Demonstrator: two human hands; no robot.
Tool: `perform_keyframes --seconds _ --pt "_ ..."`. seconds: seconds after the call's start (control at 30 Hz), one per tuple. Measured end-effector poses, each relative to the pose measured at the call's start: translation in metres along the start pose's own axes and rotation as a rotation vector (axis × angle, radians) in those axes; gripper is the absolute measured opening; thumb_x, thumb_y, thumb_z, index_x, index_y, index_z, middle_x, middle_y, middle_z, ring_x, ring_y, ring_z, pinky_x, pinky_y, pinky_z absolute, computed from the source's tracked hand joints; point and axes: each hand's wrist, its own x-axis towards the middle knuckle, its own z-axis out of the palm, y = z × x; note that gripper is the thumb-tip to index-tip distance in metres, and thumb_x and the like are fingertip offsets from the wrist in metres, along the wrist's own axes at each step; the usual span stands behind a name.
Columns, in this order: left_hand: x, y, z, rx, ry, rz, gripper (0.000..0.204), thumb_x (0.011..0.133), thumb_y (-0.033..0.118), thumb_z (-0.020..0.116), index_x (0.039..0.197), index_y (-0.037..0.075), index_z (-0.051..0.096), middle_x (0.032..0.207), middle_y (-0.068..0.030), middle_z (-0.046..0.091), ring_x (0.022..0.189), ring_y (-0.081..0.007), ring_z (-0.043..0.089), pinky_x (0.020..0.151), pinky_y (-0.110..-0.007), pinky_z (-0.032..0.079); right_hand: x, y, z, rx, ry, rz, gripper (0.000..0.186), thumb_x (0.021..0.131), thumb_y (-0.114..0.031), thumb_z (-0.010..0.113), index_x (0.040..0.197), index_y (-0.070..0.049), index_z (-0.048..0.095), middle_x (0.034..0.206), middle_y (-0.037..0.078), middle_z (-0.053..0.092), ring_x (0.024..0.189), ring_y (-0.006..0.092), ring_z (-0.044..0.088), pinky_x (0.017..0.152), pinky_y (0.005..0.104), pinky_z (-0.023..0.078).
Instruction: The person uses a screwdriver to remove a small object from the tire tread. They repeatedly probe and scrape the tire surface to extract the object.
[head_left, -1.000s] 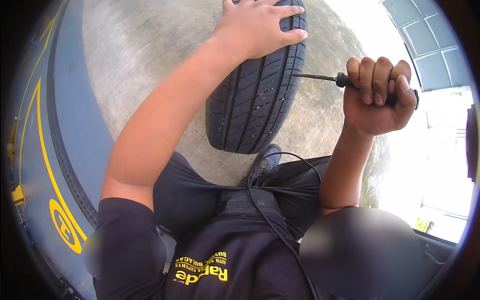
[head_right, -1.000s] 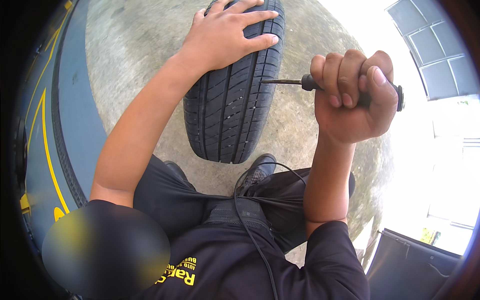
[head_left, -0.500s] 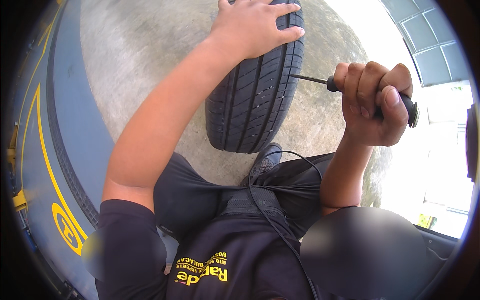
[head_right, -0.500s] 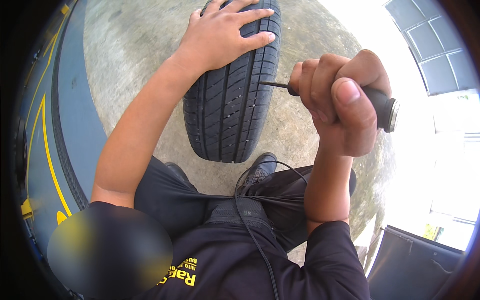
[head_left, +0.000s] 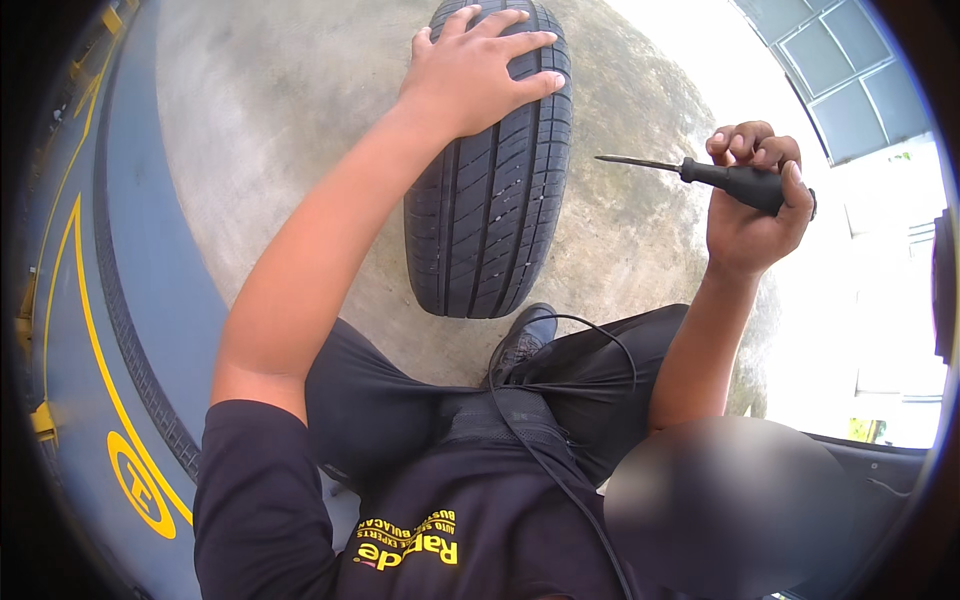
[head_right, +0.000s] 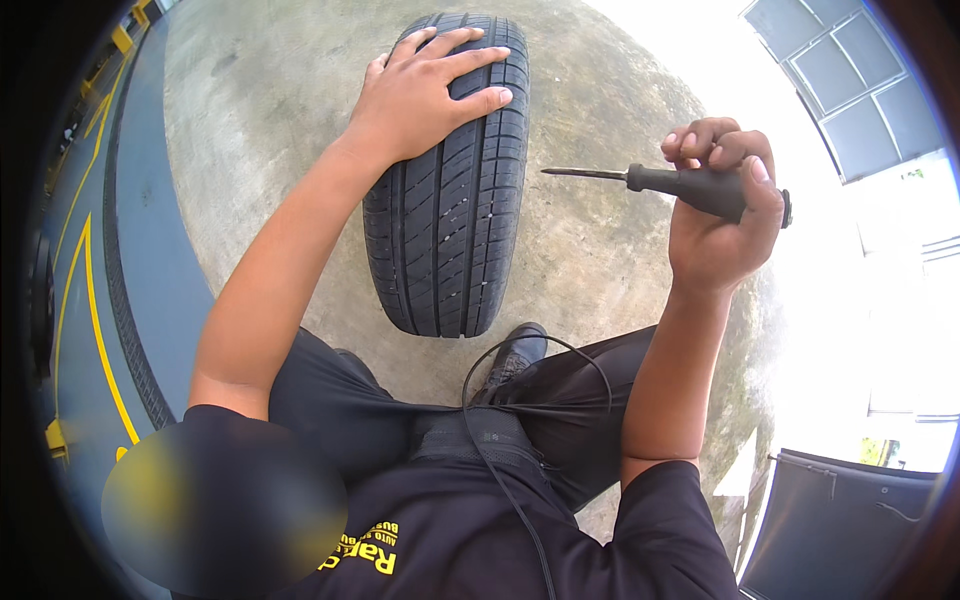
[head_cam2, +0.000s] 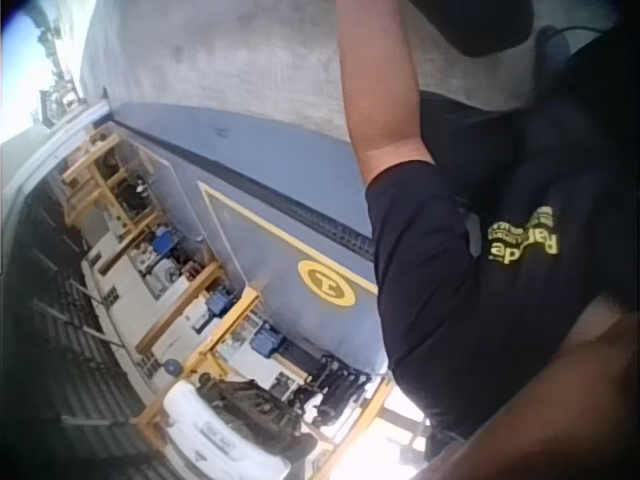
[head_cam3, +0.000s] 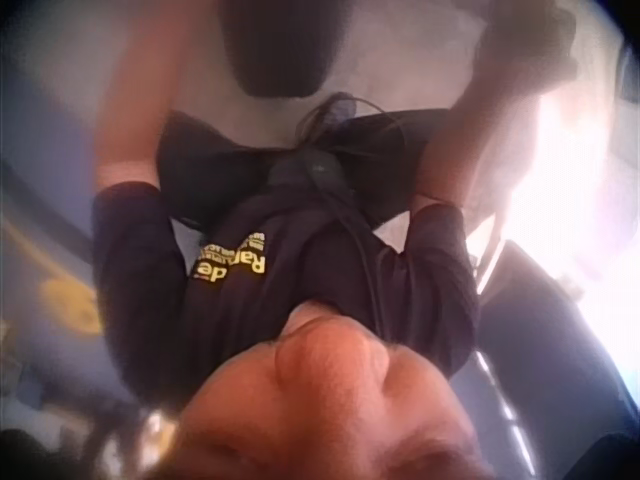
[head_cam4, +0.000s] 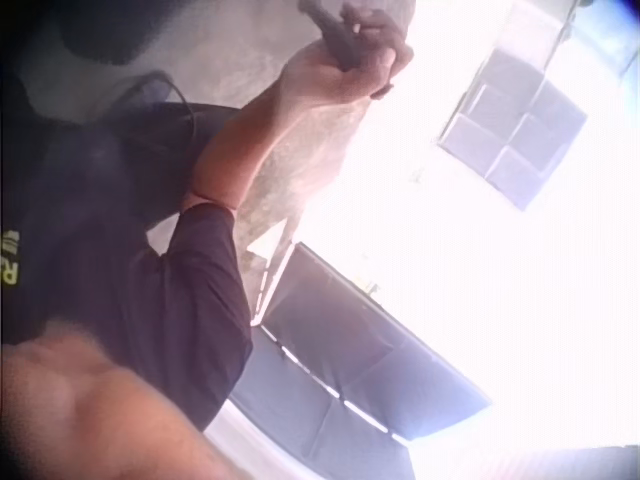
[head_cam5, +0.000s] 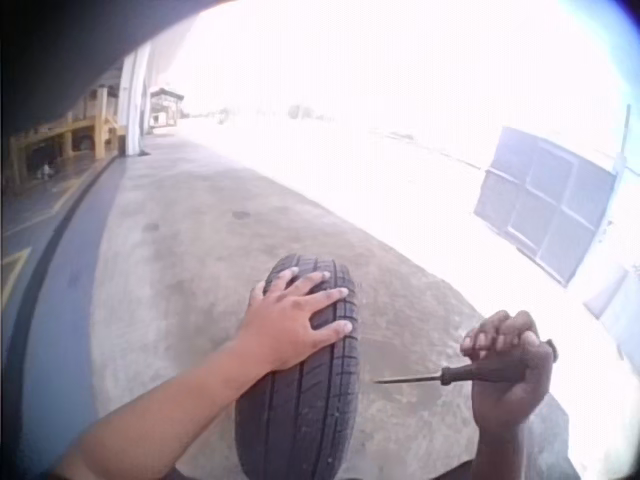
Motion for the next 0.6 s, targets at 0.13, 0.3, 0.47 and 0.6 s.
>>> perform_keyframes --seconds 0.13,0.3,0.47,0.6 --pt "-0.007 -0.008 -0.009 -0.017 -0.004 -0.003 0.062 0.094 0.075 0.055 0.146 0.041 0.062 0.163 0.0029 0.047 0.155 -0.0332 0.034 0.123 -0.067 0.026 -0.013 0.016 -0.01 -0.3 0.012 0.211 0.067 0.104 -0.063 0.046 0.105 0.001 0.067 0.074 0.005 0.056 0.061 0.0118 0.05 0.057 0.0269 0.039" --pt "-0.027 -0.026 -0.017 -0.145 0.025 0.025 0.054 0.098 0.064 0.054 0.142 0.036 0.066 0.162 0.0007 0.049 0.153 -0.0367 0.036 0.121 -0.071 0.023 -0.049 0.02 -0.017 -0.233 -0.112 0.485 0.067 0.102 -0.062 0.06 0.118 0.003 0.068 0.08 0.012 0.07 0.057 0.0142 0.066 0.047 0.0239 0.047" --pt "-0.043 -0.034 -0.023 -0.167 -0.023 0.015 0.059 0.093 0.069 0.063 0.142 0.038 0.066 0.16 0.0028 0.052 0.153 -0.0315 0.039 0.125 -0.057 0.029 -0.077 0.021 -0.038 0.064 -0.316 0.633 0.065 0.086 -0.038 0.089 0.13 0.003 0.063 0.092 0.02 0.075 0.063 0.0179 0.073 0.051 0.0269 0.058" --pt "-0.039 -0.053 -0.042 -0.2 0.009 0.025 0.058 0.093 0.066 0.064 0.142 0.036 0.067 0.16 0.0012 0.052 0.152 -0.0331 0.039 0.124 -0.054 0.031 -0.08 0.001 -0.016 0.066 -0.351 0.703 0.071 0.082 -0.032 0.093 0.133 0.004 0.06 0.104 0.021 0.072 0.07 0.0188 0.074 0.054 0.0278 0.06"
